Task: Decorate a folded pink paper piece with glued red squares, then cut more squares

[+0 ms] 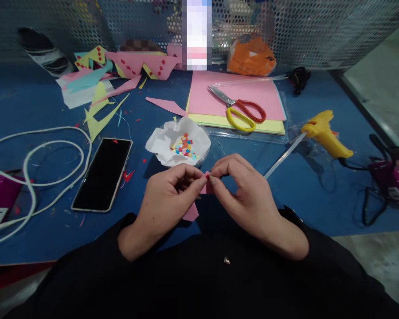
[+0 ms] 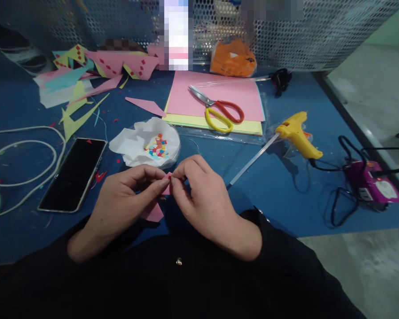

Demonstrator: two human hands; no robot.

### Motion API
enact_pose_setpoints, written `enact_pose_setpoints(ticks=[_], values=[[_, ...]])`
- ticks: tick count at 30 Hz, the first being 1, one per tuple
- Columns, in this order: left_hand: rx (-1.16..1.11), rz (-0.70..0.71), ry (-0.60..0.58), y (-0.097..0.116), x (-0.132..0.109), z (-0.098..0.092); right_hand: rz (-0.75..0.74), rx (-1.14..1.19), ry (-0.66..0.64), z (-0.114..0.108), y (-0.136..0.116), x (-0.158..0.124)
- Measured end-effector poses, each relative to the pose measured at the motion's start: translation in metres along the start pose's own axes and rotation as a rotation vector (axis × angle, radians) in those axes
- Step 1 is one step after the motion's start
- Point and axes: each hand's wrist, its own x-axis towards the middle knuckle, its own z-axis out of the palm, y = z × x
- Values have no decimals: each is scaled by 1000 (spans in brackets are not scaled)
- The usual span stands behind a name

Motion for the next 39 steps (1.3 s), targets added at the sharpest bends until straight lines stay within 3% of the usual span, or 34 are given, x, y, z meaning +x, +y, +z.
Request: enact_pose_setpoints(ticks=[7,18,32,39], values=[[19,5,19,1,1,1,7,7,2,2,0,-1],[-54,-40,-3,4,1,0,234,261,31,0,-1,-1],[-150,-106,-84,4,2,-1,308,405,19,-1,2,1],[-117,-106,-62,4,3,0,321,423,7,0,1,2]])
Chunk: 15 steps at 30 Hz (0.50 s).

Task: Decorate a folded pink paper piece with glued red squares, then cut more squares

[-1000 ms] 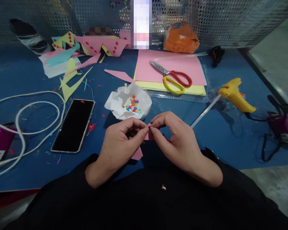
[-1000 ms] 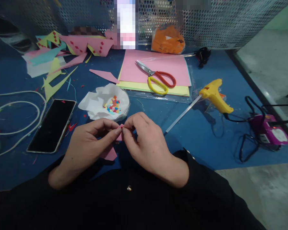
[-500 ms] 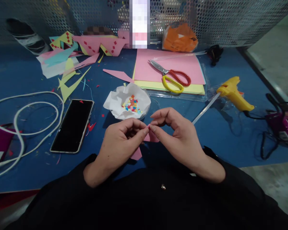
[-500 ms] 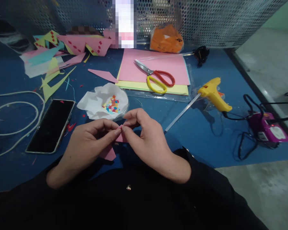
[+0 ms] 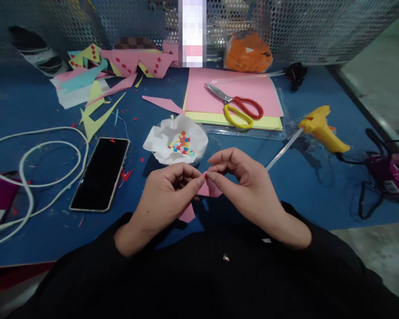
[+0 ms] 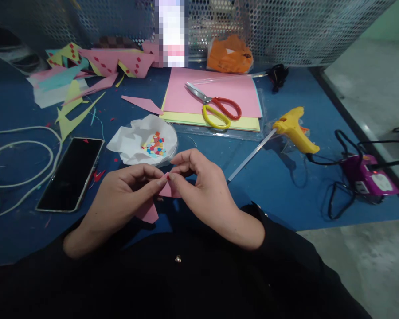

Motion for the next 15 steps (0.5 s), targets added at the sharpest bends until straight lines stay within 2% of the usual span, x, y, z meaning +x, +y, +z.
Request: enact_pose_setpoints(ticks=[15], values=[[8,5,-1,0,-1,0,4,42,-30,0,-2,1]])
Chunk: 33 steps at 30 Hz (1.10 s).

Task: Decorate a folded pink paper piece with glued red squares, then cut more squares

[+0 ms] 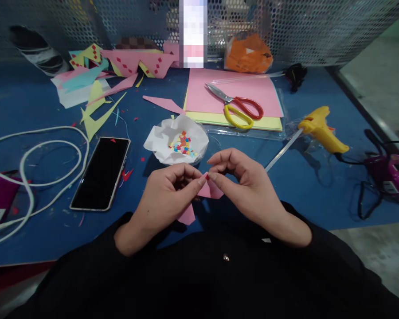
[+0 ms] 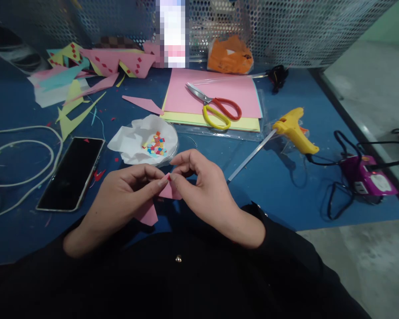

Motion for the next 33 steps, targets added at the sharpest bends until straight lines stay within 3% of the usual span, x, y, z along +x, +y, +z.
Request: enact_pose_setpoints(ticks=[11,33], values=[[-118,-40,-66,-1,-2,-3,24,33,58,-3,0,3],[-108,-7,-22,-5,-2,-3,-23,64,65,-6,3,5]])
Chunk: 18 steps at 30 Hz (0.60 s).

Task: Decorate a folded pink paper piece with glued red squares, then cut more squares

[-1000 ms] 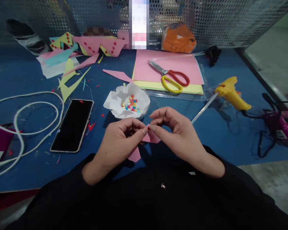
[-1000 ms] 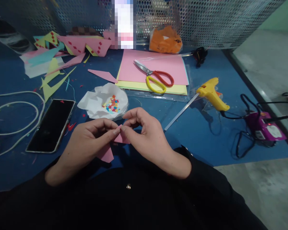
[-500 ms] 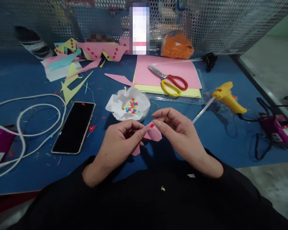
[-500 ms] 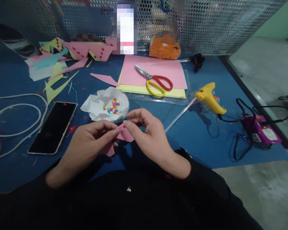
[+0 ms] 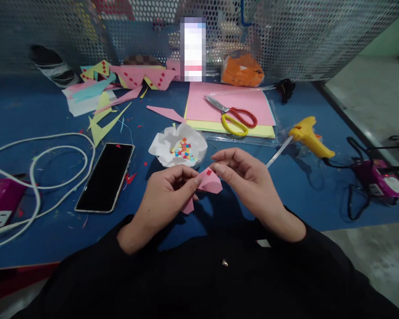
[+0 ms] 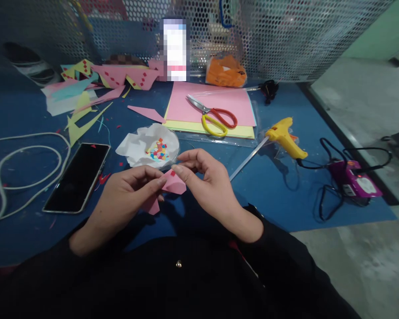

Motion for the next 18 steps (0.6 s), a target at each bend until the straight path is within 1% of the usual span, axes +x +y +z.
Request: enact_pose_setpoints(ticks=[3,9,11,13,14,15,16,18], values=[[10,-6,-13,0,0,0,-23,-32,11,0,0,0],[15,-33,-90,-2,0,0,-104,-110,17,3,5,0],[12,-24,-121,-3,-1,-1,-157,-137,11,4,5,1],[21,-11,-116,-3,-2,-3,-249,-221,20,2,5,2],[24,-2,-98,-3,-2,-4,-302,-307,57,-1,5,3],[28,8,-73,-3,-2,-5,-349,-410,121,-7,5,4],[31,19,-51,-2,-3,-6,-386,-540,217,-16,4,4],[33,42,-16,0,-3,-7,-387,-735,421,-43,3,6]])
